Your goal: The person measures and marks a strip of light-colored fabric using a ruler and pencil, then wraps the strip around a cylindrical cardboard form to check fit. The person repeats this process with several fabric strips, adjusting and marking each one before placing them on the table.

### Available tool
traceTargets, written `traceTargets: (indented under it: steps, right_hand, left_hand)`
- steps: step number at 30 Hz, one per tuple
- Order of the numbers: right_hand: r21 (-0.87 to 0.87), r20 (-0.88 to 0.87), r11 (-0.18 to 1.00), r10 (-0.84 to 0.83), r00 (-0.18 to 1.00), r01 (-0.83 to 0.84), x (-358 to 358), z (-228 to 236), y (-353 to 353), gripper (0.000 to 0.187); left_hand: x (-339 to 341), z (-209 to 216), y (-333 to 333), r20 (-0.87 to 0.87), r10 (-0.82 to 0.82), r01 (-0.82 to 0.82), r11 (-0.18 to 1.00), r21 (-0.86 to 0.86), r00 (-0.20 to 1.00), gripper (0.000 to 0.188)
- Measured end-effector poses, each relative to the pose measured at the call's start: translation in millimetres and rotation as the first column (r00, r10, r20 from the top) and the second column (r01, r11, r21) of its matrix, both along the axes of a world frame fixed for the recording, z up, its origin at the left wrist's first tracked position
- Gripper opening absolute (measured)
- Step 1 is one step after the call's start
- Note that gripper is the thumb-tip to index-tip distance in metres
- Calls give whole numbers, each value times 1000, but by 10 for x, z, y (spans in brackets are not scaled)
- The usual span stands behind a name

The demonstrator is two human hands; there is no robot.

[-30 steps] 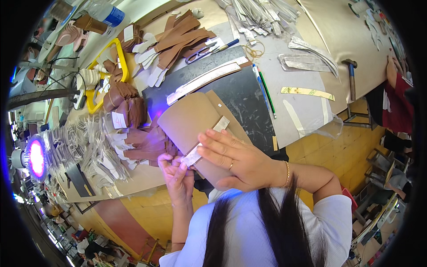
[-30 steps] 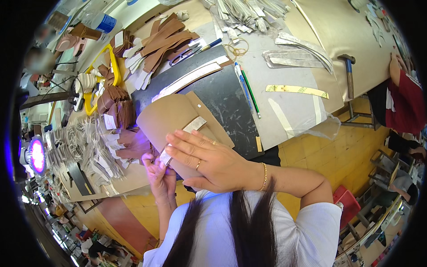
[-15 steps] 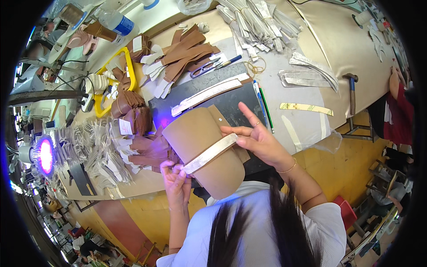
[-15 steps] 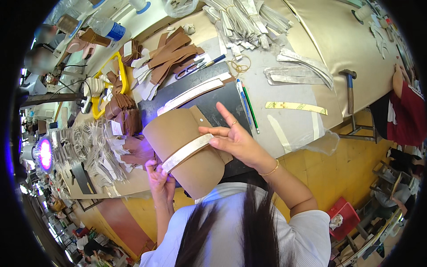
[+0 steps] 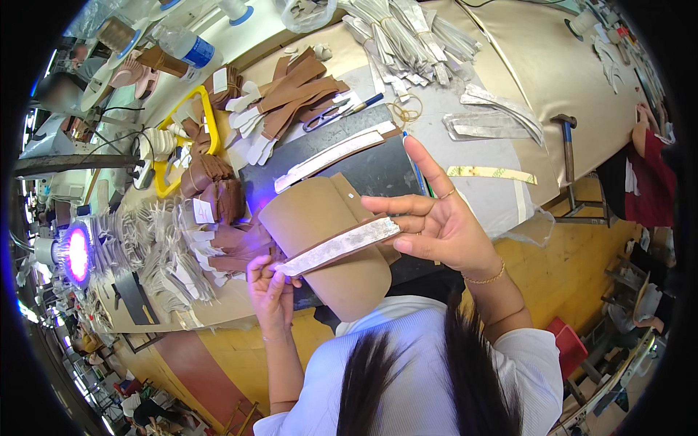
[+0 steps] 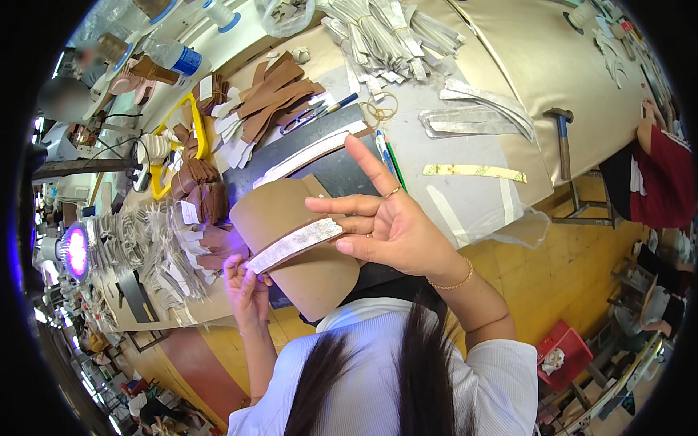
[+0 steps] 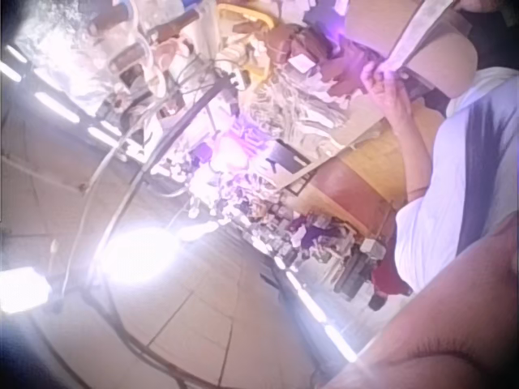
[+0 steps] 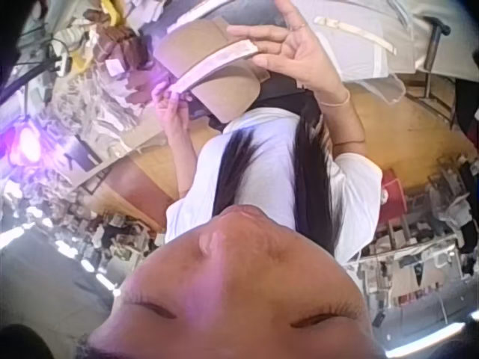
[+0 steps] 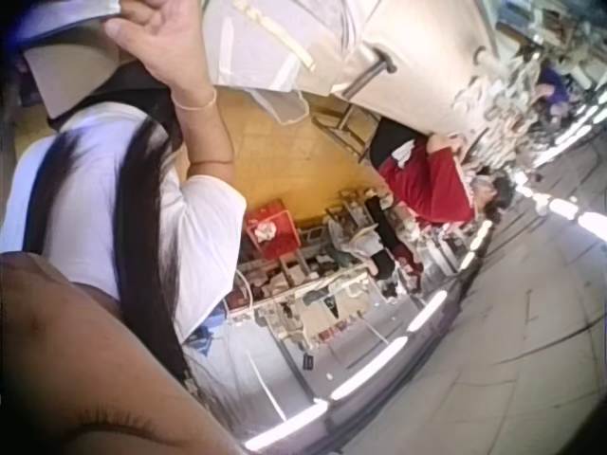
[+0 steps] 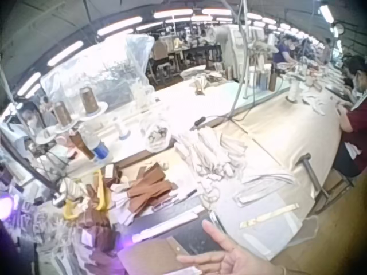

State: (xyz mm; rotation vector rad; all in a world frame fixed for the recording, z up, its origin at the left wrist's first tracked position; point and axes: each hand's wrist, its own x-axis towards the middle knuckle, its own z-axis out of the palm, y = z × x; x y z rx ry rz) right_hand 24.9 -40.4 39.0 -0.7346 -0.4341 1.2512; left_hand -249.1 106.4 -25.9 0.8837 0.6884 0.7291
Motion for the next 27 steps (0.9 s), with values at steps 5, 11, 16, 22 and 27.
traceTargets:
  steps: [5,11,16,22,27]
  right_hand:
    - [-15,85,996,-91,992,92,21,10,64,95]
    - [-90,211,958,-249,945,273,438,-198,515,57]
    - [-174,365,920,-271,891,351,784,-594,831,47]
    - [-142,955,803,-44,295,579,760,-866,747,34]
    - [0,1000,751,2,-3,660,981,-893,482,26]
  left_hand:
    - [49,89,162,-19,-25,25,999,35,1000,34]
    - [578,495,644,-178,43,6,963,269,983,28]
    - [1060,371,1352,-478,-205,367,889,273,854,27]
    - [1107,19,1504,-746,-283,569,808,153,602,22]
    - [1087,-182,1787,-820,99,613,615,496,564,24]
